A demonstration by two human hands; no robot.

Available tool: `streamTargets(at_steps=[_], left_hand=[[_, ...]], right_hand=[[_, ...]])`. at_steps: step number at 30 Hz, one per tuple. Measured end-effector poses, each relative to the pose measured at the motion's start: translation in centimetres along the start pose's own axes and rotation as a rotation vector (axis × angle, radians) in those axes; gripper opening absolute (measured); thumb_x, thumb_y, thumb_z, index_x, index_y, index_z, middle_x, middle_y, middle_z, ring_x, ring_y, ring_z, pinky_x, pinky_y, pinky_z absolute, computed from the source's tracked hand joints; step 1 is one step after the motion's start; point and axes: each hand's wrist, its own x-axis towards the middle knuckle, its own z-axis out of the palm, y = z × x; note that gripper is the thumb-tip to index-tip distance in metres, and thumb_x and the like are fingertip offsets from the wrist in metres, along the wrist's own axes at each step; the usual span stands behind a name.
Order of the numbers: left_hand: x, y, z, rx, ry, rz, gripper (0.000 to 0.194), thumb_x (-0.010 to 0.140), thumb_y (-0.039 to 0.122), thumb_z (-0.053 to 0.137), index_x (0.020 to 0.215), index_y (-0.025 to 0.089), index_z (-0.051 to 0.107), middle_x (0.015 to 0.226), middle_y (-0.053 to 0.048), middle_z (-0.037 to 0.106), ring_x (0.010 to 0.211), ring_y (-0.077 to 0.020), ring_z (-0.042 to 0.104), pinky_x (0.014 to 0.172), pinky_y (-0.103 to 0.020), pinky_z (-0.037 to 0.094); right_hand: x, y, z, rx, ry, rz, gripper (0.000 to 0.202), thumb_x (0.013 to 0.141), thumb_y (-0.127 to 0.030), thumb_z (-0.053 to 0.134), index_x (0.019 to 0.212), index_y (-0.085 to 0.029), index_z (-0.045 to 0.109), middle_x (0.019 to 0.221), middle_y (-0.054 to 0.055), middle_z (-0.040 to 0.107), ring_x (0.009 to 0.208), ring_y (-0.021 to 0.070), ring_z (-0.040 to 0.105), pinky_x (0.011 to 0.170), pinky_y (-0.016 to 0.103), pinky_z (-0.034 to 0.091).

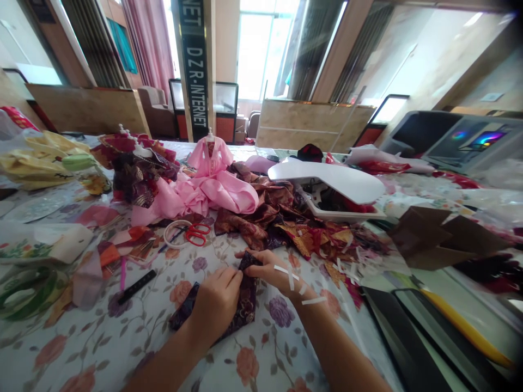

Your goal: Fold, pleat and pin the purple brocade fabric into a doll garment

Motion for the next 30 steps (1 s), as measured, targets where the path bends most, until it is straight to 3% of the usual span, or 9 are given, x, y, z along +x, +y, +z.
streamTargets(at_steps=[3, 6, 11, 13, 16, 19, 21, 23, 30], left_hand=[[0.3, 0.0, -0.4, -0.077, 0.006, -0.072, 0.016, 0.085, 0.012, 0.051, 0.087, 0.013, 0.067, 0.08, -0.008, 0.065, 0.076, -0.0201, 0.058, 0.069, -0.033, 0.05], [0.4, 0.0, -0.7, -0.105, 0.008, -0.05, 0.015, 0.084, 0.012, 0.053, 0.08, 0.014, 0.067, 0.078, -0.007, 0.064, 0.077, -0.0202, 0.058, 0.071, -0.033, 0.049], [0.3, -0.2, -0.4, -0.202, 0.02, -0.107, 0.017, 0.085, 0.013, 0.054, 0.079, 0.016, 0.069, 0.076, -0.006, 0.065, 0.076, -0.0192, 0.058, 0.071, -0.031, 0.047], [0.4, -0.5, -0.4, -0.345, 0.034, -0.256, 0.014, 0.084, 0.017, 0.056, 0.079, 0.017, 0.07, 0.077, -0.005, 0.065, 0.077, -0.0183, 0.059, 0.073, -0.03, 0.047], [0.9, -1.1, -0.7, -0.578, 0.011, -0.609, 0.013, 0.082, 0.027, 0.061, 0.084, 0.017, 0.069, 0.082, -0.005, 0.067, 0.078, -0.0178, 0.061, 0.073, -0.028, 0.047], [1.5, -1.4, -1.2, -0.787, -0.173, -0.828, 0.028, 0.082, 0.042, 0.057, 0.083, 0.015, 0.068, 0.078, -0.004, 0.068, 0.071, -0.017, 0.059, 0.064, -0.025, 0.045], [1.7, -1.5, -1.4, -0.884, -0.302, -0.831, 0.037, 0.081, 0.049, 0.056, 0.079, 0.015, 0.069, 0.073, -0.003, 0.066, 0.067, -0.0162, 0.056, 0.059, -0.024, 0.042], [1.8, -1.4, -1.5, -0.937, -0.36, -0.813, 0.04, 0.079, 0.051, 0.057, 0.077, 0.014, 0.07, 0.069, -0.002, 0.064, 0.065, -0.015, 0.053, 0.058, -0.023, 0.039], [1.6, -1.3, -1.3, -0.958, -0.371, -0.876, 0.038, 0.07, 0.05, 0.065, 0.064, 0.012, 0.066, 0.055, 0.002, 0.049, 0.055, -0.011, 0.04, 0.051, -0.023, 0.029]], right_hand=[[-0.2, -0.6, -0.1, 0.014, -0.035, -0.02, 0.025, 0.067, -0.024, 0.064, 0.089, -0.015, 0.07, 0.094, 0.003, 0.066, 0.093, 0.0232, 0.059, 0.083, 0.032, 0.044], [0.0, -0.6, -0.1, -0.023, -0.029, -0.063, 0.038, 0.069, -0.033, 0.069, 0.102, -0.015, 0.068, 0.095, 0.004, 0.066, 0.093, 0.0228, 0.059, 0.085, 0.033, 0.044], [0.3, -0.1, 0.0, -0.047, -0.035, -0.111, 0.039, 0.074, -0.041, 0.066, 0.103, -0.015, 0.067, 0.094, 0.005, 0.066, 0.093, 0.0236, 0.059, 0.086, 0.036, 0.044], [0.1, -0.3, -0.1, -0.057, -0.047, -0.126, 0.034, 0.075, -0.043, 0.065, 0.095, -0.015, 0.068, 0.101, 0.006, 0.066, 0.095, 0.0243, 0.059, 0.087, 0.037, 0.043], [-0.3, -0.8, -0.3, -0.132, -0.029, -0.193, 0.033, 0.075, -0.047, 0.065, 0.067, -0.015, 0.065, 0.118, 0.01, 0.061, 0.099, 0.0269, 0.059, 0.088, 0.038, 0.042], [-0.5, -1.1, -0.4, -0.179, 0.02, -0.259, 0.04, 0.074, -0.047, 0.067, 0.053, -0.016, 0.053, 0.122, 0.011, 0.06, 0.104, 0.0283, 0.057, 0.089, 0.04, 0.042], [-0.6, -1.3, -0.3, -0.189, 0.015, -0.302, 0.042, 0.075, -0.047, 0.068, 0.051, -0.017, 0.049, 0.12, 0.011, 0.061, 0.106, 0.0279, 0.057, 0.09, 0.04, 0.041], [-0.7, -1.3, -0.2, -0.193, -0.009, -0.342, 0.041, 0.076, -0.046, 0.067, 0.053, -0.017, 0.05, 0.12, 0.011, 0.061, 0.107, 0.0271, 0.056, 0.092, 0.039, 0.04], [-1.0, -1.3, 0.2, -0.189, -0.037, -0.287, 0.035, 0.08, -0.048, 0.061, 0.066, -0.016, 0.063, 0.12, 0.01, 0.06, 0.103, 0.0258, 0.058, 0.087, 0.037, 0.045]])
